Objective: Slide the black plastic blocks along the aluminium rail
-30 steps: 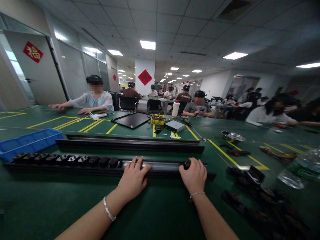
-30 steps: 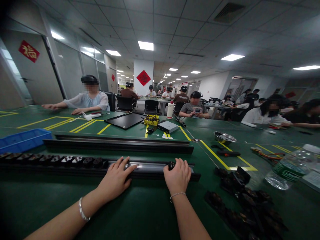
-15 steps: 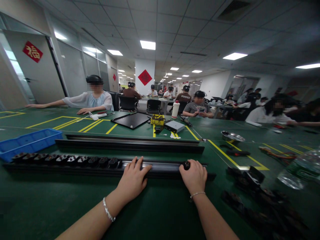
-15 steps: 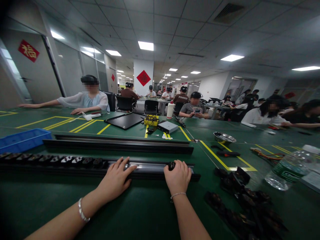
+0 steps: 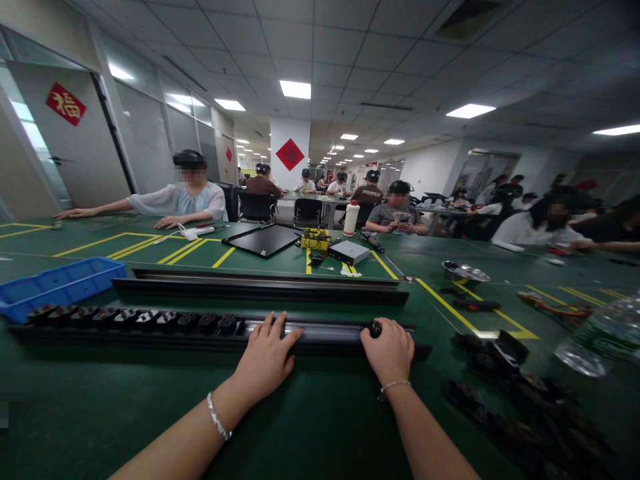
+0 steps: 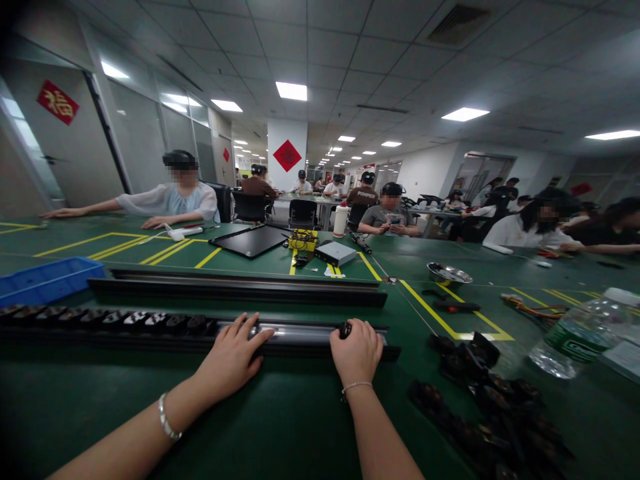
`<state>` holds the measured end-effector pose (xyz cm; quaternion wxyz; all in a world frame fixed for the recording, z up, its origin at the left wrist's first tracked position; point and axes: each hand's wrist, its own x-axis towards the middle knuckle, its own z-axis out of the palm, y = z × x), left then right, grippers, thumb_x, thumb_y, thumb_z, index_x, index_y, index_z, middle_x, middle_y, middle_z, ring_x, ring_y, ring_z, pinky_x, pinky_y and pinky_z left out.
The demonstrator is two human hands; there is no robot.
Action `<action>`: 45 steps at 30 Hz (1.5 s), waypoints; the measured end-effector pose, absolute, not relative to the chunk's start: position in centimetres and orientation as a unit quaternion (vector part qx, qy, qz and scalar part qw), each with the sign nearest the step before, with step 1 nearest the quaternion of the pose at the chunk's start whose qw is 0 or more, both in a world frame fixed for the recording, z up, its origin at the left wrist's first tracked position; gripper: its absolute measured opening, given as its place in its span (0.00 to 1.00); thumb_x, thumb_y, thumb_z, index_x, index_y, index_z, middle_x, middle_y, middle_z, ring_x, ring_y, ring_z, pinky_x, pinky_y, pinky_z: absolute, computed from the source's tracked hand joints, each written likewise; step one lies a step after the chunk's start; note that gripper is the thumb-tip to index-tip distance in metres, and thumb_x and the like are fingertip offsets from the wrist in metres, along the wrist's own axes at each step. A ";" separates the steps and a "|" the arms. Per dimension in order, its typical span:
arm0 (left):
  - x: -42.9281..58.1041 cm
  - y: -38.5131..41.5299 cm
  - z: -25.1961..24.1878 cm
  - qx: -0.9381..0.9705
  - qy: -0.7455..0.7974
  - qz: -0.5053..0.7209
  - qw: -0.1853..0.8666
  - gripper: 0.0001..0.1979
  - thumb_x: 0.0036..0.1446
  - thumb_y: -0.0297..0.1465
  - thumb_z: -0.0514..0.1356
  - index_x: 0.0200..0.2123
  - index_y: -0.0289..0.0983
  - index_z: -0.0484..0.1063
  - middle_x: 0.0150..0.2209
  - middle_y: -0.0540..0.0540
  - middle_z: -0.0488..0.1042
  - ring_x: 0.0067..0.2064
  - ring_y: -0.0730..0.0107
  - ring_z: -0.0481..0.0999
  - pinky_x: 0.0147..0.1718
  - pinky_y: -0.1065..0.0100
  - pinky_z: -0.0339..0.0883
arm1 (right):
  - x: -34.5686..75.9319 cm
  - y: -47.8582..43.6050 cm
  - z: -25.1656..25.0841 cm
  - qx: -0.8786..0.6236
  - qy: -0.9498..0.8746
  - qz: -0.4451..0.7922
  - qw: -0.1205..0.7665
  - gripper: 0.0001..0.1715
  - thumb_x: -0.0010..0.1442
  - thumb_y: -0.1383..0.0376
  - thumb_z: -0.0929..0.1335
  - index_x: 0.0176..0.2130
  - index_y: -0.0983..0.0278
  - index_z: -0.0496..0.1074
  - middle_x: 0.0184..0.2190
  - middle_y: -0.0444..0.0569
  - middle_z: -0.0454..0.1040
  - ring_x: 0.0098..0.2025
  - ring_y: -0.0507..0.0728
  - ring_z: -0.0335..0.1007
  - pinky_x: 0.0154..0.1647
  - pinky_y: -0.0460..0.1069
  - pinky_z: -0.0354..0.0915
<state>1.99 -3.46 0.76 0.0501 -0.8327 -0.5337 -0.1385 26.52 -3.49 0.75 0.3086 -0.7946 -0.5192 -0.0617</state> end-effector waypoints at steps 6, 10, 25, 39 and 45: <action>2.0 -3.4 0.7 -0.834 -0.531 -0.141 0.049 0.27 0.52 0.31 0.56 0.56 0.53 0.60 0.64 0.44 0.54 0.64 0.47 0.50 0.57 0.48 0.50 | 26.5 -3.5 0.7 -0.797 -0.518 -0.055 0.304 0.24 0.53 0.60 0.60 0.47 0.67 0.69 0.49 0.55 0.71 0.57 0.62 0.57 0.60 0.57 0.43; 2.0 -3.4 0.7 -0.834 -0.530 -0.141 0.052 0.27 0.52 0.31 0.56 0.56 0.52 0.60 0.63 0.44 0.54 0.64 0.48 0.50 0.57 0.48 0.50 | 26.6 -3.4 0.3 -0.800 -0.505 -0.089 0.311 0.26 0.51 0.59 0.61 0.47 0.69 0.69 0.51 0.57 0.69 0.57 0.63 0.55 0.59 0.57 0.43; 2.0 -3.4 0.6 -0.835 -0.528 -0.144 0.060 0.26 0.52 0.32 0.56 0.56 0.52 0.61 0.63 0.44 0.55 0.64 0.47 0.51 0.56 0.49 0.50 | 26.6 -3.4 0.4 -0.802 -0.498 -0.095 0.315 0.24 0.50 0.60 0.62 0.45 0.68 0.69 0.48 0.56 0.71 0.55 0.63 0.58 0.59 0.57 0.43; 1.9 -3.3 0.6 -0.836 -0.527 -0.142 0.048 0.26 0.53 0.33 0.56 0.56 0.52 0.60 0.64 0.44 0.54 0.64 0.48 0.49 0.57 0.48 0.49 | 26.7 -3.4 0.6 -0.809 -0.486 -0.070 0.322 0.27 0.51 0.61 0.61 0.50 0.69 0.67 0.49 0.57 0.70 0.55 0.62 0.59 0.59 0.55 0.42; 2.0 -3.3 0.5 -0.833 -0.534 -0.137 0.055 0.26 0.53 0.32 0.56 0.56 0.52 0.60 0.64 0.45 0.54 0.64 0.49 0.50 0.57 0.48 0.50 | 27.0 -3.2 0.3 -0.808 -0.484 -0.068 0.331 0.28 0.52 0.61 0.60 0.51 0.69 0.66 0.49 0.57 0.70 0.55 0.62 0.60 0.60 0.55 0.43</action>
